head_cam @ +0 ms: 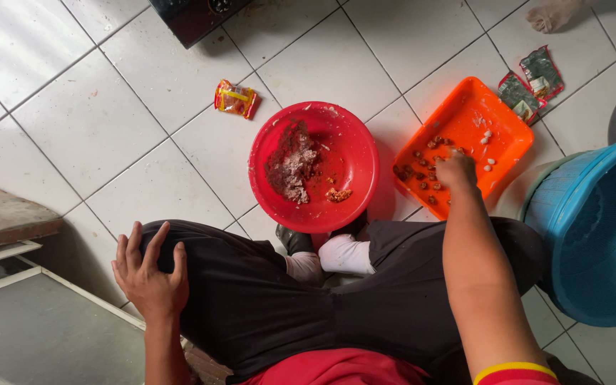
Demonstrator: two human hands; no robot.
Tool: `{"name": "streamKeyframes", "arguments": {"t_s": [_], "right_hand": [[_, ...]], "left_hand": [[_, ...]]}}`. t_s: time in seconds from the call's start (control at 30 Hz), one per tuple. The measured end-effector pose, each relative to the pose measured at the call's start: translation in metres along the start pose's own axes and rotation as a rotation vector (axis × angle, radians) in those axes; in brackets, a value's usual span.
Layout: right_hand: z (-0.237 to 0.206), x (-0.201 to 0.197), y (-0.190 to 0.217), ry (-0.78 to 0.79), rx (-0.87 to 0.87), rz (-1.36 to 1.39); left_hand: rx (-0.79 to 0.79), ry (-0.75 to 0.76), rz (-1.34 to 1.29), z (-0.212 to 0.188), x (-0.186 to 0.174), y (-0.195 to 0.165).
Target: The person sits on the floor and portions a minced meat mixture from a red bowl by hand, rolling small pieces into balls and placing them onto an orange tray. They repeatedly take mixture, shape it, and set the formed balls on the tray as the tray fills.
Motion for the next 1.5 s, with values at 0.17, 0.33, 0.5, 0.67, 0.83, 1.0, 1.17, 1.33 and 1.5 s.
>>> {"name": "streamKeyframes", "arguments": {"t_s": [0.17, 0.33, 0.5, 0.67, 0.83, 1.0, 1.17, 1.33, 1.5], "right_hand": [[-0.034, -0.009, 0.024, -0.271, -0.012, 0.072], [-0.095, 0.060, 0.129, -0.087, -0.550, 0.099], [-0.154, 0.149, 0.171, 0.131, -0.820, -0.393], [-0.170, 0.181, 0.165, 0.252, -0.818, -0.445], [-0.173, 0.175, 0.165, 0.311, -0.830, -0.367], [-0.185, 0.164, 0.169, 0.346, -0.860, -0.237], [-0.181, 0.168, 0.160, 0.272, -0.704, -0.136], [-0.181, 0.172, 0.160, 0.301, -0.751, -0.241], [-0.186, 0.167, 0.165, 0.309, -0.833, -0.330]], "left_hand": [[-0.002, -0.026, -0.021, 0.001, -0.001, -0.001], [-0.019, -0.031, -0.051, 0.001, 0.002, 0.000], [-0.019, -0.045, -0.044, 0.006, -0.001, 0.002], [-0.035, -0.041, -0.038, 0.008, 0.000, 0.006], [-0.051, -0.027, -0.042, 0.008, 0.004, 0.007], [-0.046, -0.019, -0.050, 0.010, 0.004, 0.004], [-0.034, -0.029, -0.042, 0.009, 0.001, 0.003], [-0.039, -0.039, -0.054, 0.005, 0.000, 0.007], [-0.042, -0.039, -0.048, 0.003, 0.000, 0.009]]}}
Point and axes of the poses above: each hand's wrist, its own z-axis towards the middle knuckle, its own x-axis out of the palm, y = z × x, the point moved 7 cm from there along z, towards the middle knuckle, and after that the axes turned 10 degrees about -y, right-handed, at the moved point
